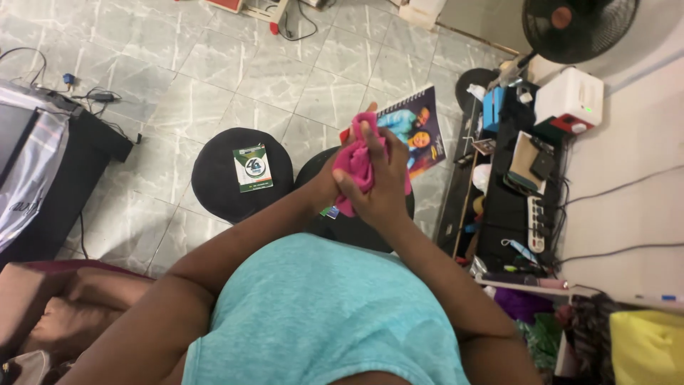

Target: The person is wiping dust off several spiral notebooks and organizing them on a shelf.

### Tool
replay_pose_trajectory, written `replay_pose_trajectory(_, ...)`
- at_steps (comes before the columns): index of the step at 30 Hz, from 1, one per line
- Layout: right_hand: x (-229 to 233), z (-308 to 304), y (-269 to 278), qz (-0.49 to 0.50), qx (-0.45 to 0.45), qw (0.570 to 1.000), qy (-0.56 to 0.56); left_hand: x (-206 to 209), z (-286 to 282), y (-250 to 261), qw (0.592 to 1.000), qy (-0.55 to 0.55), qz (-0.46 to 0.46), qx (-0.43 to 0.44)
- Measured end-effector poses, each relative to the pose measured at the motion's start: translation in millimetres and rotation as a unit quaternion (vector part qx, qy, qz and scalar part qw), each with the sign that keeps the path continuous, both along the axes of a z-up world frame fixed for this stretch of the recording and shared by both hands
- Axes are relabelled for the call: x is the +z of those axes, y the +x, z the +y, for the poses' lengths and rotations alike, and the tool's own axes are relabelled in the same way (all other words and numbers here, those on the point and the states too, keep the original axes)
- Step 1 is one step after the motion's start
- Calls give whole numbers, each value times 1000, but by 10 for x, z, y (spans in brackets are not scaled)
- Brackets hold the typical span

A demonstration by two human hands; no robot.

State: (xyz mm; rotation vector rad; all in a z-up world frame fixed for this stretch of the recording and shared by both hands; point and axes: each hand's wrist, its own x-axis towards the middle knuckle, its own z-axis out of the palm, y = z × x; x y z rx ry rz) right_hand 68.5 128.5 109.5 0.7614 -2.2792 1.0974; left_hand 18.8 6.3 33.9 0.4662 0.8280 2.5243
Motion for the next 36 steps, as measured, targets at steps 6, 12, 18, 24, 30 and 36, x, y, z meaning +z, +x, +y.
replay_pose_trajectory(6, -117, 290, -199, 62, -92, 994, 19, 27, 149, -40, 997, -2, 51, -51)
replay_pose_trajectory(12, -142, 787, -819, 96, -220, 969, -62, 567, 41, 155, 995, 9, 72, -66)
replay_pose_trajectory(18, 24, 318, -672, 44, -154, 969, -189, 289, 37, 6, 996, 0, 22, -91)
replay_pose_trajectory(24, 183, -199, -282, 80, -126, 989, -22, -168, -95, -187, 993, 75, -6, -88)
replay_pose_trajectory(30, 109, 220, -789, 85, -236, 968, -30, 460, -218, 54, 993, 53, 35, -95)
replay_pose_trajectory(36, -48, 462, -1079, 58, -277, 948, -146, 486, -278, 106, 995, 29, 44, -83)
